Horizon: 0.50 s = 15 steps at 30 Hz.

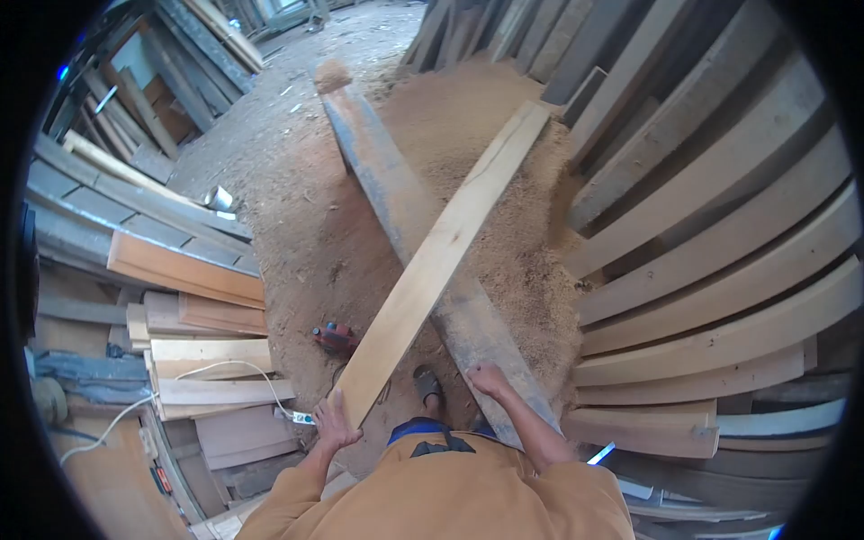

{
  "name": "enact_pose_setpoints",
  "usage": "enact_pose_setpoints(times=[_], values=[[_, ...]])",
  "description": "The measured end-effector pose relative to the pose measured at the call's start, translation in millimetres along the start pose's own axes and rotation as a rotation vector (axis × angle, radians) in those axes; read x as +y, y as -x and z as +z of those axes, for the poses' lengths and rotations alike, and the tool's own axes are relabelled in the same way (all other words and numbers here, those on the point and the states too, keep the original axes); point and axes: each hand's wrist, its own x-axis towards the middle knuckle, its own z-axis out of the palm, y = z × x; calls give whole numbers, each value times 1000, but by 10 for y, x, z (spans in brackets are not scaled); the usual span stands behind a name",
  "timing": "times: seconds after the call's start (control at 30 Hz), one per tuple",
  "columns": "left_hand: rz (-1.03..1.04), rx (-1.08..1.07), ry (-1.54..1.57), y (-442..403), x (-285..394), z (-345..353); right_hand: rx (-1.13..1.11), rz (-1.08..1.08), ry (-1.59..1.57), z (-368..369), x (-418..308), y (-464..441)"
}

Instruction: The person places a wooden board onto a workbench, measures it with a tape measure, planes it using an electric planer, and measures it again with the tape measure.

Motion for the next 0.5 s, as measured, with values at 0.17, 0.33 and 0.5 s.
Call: enact_pose_setpoints(times=[0.17, 0.33, 0.5], values=[[-6, -20, 0, -69, -50, 126, 27, 169, -188, -194, 97, -95], [-242, -297, 37, -308, 75, 42, 19, 225, -346, -282, -28, -170], [-511, -451, 129, -710, 363, -38, 90, 201, -304, -460, -86, -598]])
